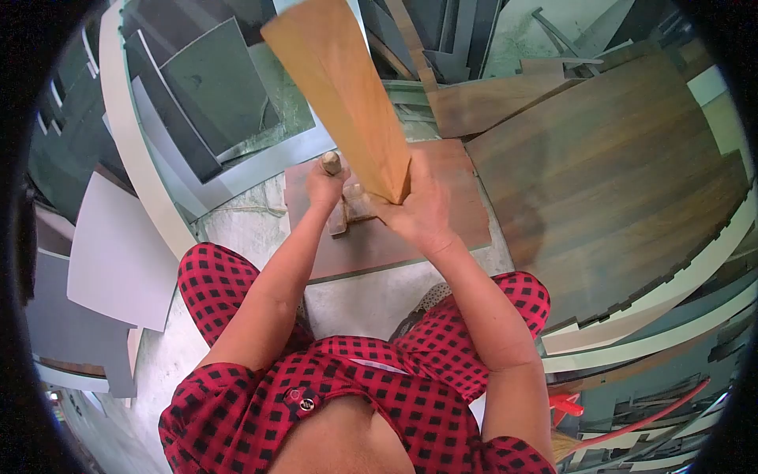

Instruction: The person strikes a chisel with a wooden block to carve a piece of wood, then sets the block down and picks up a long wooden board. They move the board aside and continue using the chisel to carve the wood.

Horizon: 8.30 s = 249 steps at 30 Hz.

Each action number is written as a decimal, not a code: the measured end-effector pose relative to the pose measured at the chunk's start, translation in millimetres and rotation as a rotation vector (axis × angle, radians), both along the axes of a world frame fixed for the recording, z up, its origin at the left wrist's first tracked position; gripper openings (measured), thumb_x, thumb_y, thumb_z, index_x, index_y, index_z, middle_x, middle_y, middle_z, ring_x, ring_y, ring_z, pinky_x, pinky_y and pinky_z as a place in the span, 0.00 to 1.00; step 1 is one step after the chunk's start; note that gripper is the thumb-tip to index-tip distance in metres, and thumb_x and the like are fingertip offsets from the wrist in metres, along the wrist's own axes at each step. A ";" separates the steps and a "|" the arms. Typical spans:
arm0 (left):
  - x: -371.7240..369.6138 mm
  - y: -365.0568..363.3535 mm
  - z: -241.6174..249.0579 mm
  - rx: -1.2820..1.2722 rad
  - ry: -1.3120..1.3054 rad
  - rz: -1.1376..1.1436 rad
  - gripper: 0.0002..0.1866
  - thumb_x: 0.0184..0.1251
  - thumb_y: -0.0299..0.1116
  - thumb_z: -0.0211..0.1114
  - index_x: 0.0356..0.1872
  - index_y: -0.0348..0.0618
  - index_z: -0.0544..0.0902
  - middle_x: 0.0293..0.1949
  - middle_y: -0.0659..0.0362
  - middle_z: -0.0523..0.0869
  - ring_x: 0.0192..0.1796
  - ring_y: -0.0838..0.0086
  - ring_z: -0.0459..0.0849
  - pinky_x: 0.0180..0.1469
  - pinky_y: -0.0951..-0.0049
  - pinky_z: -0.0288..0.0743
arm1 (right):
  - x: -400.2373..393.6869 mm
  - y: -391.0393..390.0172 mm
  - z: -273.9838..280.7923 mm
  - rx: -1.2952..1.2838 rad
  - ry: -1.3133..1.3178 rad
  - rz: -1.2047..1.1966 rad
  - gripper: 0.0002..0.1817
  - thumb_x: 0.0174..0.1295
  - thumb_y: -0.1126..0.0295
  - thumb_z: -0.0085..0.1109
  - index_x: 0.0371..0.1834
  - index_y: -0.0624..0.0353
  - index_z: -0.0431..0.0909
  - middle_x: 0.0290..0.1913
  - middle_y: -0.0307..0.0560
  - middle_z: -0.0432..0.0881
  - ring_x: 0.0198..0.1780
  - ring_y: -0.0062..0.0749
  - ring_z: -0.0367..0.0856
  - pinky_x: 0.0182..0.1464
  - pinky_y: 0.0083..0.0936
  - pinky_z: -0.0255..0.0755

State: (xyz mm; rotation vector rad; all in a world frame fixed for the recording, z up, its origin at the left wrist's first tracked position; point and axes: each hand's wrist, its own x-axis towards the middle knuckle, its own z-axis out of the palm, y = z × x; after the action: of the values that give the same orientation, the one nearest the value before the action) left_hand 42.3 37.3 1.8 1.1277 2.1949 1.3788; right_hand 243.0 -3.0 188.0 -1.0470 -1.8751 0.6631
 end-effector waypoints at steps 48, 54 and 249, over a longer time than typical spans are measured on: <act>-49.2 -7.9 -38.2 0.040 -0.141 0.031 0.15 0.47 0.37 0.72 0.29 0.37 0.79 0.27 0.52 0.84 0.29 0.61 0.84 0.32 0.64 0.77 | 22.1 36.7 -66.2 -0.496 -0.854 -0.112 0.32 0.34 0.60 0.71 0.47 0.58 0.74 0.40 0.55 0.83 0.45 0.47 0.81 0.47 0.37 0.73; -75.7 -34.6 -46.8 0.179 -0.872 0.243 0.11 0.51 0.32 0.69 0.32 0.39 0.77 0.24 0.57 0.82 0.23 0.70 0.84 0.21 0.70 0.80 | 36.0 40.7 -86.1 -0.706 -1.248 -0.033 0.26 0.36 0.60 0.71 0.42 0.56 0.82 0.44 0.51 0.84 0.47 0.40 0.82 0.47 0.31 0.74; -35.7 -17.6 -13.0 -0.047 -0.359 -0.202 0.09 0.47 0.24 0.68 0.31 0.40 0.79 0.24 0.62 0.80 0.23 0.78 0.78 0.21 0.75 0.72 | 49.0 42.4 -91.5 -0.618 -1.303 0.018 0.33 0.32 0.67 0.74 0.50 0.52 0.77 0.45 0.46 0.84 0.49 0.37 0.82 0.48 0.32 0.76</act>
State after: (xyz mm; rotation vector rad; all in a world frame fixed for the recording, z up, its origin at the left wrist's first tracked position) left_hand 6.6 19.7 -11.2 0.9675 1.8006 1.3170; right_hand 292.0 39.4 96.5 -2.2139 -2.8172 0.6214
